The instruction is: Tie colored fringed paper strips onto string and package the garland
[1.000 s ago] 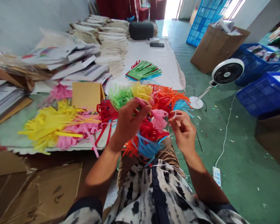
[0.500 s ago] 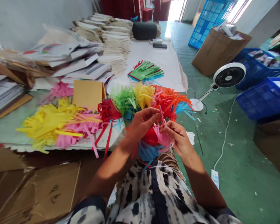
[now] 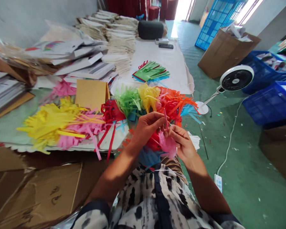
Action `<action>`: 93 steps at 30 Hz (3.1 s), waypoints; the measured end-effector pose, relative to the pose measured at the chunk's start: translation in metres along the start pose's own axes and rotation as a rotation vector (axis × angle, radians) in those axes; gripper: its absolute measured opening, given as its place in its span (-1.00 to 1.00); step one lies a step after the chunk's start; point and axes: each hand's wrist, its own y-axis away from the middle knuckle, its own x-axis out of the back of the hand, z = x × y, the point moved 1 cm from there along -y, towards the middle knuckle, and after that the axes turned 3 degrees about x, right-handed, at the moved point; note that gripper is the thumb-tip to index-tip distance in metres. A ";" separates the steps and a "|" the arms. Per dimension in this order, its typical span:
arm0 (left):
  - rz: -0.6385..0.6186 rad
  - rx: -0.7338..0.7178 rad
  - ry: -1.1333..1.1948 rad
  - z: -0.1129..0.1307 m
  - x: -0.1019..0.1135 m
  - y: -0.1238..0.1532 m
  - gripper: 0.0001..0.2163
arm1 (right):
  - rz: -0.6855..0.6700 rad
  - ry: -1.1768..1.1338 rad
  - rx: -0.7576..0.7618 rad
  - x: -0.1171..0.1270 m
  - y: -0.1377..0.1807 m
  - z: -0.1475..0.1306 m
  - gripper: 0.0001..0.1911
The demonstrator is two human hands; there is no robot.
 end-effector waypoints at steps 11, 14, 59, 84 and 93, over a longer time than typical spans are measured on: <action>0.013 -0.016 -0.026 -0.001 -0.001 0.002 -0.74 | 0.003 0.189 0.040 0.005 0.001 0.006 -0.65; -0.003 -0.005 0.003 -0.004 -0.002 0.001 -0.73 | -0.013 0.127 0.021 0.004 0.001 0.004 -0.68; -0.107 -0.432 -0.630 0.008 -0.013 0.007 -0.85 | 0.226 0.655 0.338 0.006 0.002 -0.020 -0.50; -0.147 0.130 0.016 0.005 -0.019 -0.005 -0.64 | 0.179 0.798 0.296 0.007 0.011 -0.019 -0.64; 0.112 -0.270 -0.307 0.007 -0.027 -0.006 -0.86 | 0.130 0.623 0.254 0.008 0.012 -0.011 -0.74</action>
